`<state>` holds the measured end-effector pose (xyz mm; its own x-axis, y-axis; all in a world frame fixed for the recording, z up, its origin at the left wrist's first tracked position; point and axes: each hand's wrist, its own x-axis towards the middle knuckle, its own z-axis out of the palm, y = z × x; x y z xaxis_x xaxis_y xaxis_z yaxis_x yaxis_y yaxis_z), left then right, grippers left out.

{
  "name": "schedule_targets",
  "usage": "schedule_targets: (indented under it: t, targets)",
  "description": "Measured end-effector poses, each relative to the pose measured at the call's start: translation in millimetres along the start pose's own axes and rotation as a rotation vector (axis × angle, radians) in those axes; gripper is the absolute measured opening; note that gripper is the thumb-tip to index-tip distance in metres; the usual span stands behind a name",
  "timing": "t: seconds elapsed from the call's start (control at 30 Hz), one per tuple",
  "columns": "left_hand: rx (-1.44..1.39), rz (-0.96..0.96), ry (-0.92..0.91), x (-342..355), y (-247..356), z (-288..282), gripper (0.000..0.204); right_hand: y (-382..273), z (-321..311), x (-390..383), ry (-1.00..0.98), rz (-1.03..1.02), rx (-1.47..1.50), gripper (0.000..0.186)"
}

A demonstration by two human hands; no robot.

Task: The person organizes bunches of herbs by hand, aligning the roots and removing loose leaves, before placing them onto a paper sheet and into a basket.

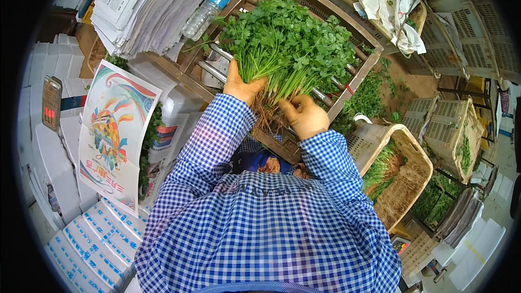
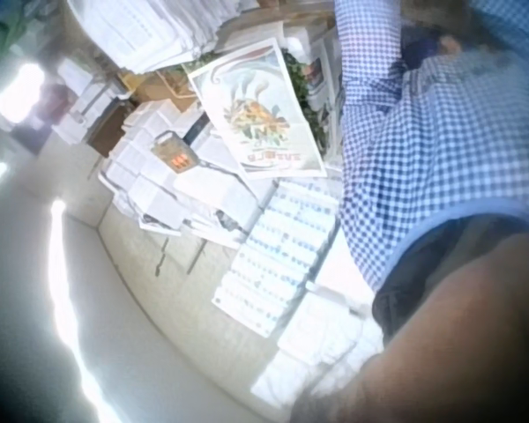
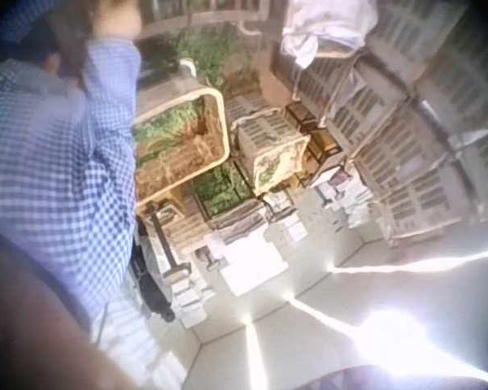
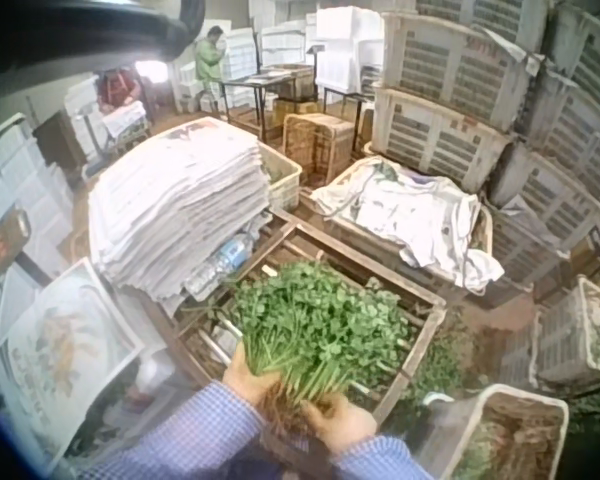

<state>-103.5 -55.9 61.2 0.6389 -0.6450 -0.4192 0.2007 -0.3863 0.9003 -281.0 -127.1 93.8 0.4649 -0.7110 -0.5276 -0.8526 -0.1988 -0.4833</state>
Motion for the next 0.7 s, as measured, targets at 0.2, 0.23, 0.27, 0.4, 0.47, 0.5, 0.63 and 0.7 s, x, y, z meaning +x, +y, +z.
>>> schedule_targets:
  t: [0.2,0.23,0.27,0.4,0.47,0.5,0.63,0.7]
  targets:
    - [-0.069,-0.125,0.071,2.1,13.2,-12.4,0.071,-6.4,-4.5,1.4,-0.155,-0.009,-0.137,0.061]
    - [-0.139,-0.091,0.055,3.8,8.0,-15.9,0.069,-7.5,-4.4,-4.2,-0.059,-0.043,-0.069,0.051]
    - [-0.213,-0.065,0.036,4.8,1.5,-16.8,0.066,-6.1,1.8,-9.0,0.068,-0.081,0.05,0.047]
    - [-0.307,-0.015,-0.067,15.4,-18.3,-25.7,0.063,-24.4,13.5,-13.6,0.265,-0.157,0.267,0.042]
    - [-0.355,-0.036,-0.067,14.7,-22.0,-26.5,0.062,-37.7,17.5,1.8,0.012,0.003,0.253,0.054]
    - [-0.394,-0.011,-0.108,18.6,-26.5,-28.1,0.063,-38.7,24.6,13.9,-0.062,0.021,0.246,0.062]
    - [-0.354,-0.103,-0.107,21.3,-27.7,-31.1,0.063,-40.0,46.9,26.4,-0.041,0.111,0.387,0.047]
    - [-0.295,-0.059,-0.124,26.5,-34.1,-36.0,0.064,-43.3,41.5,26.6,-0.082,0.165,0.555,0.04]
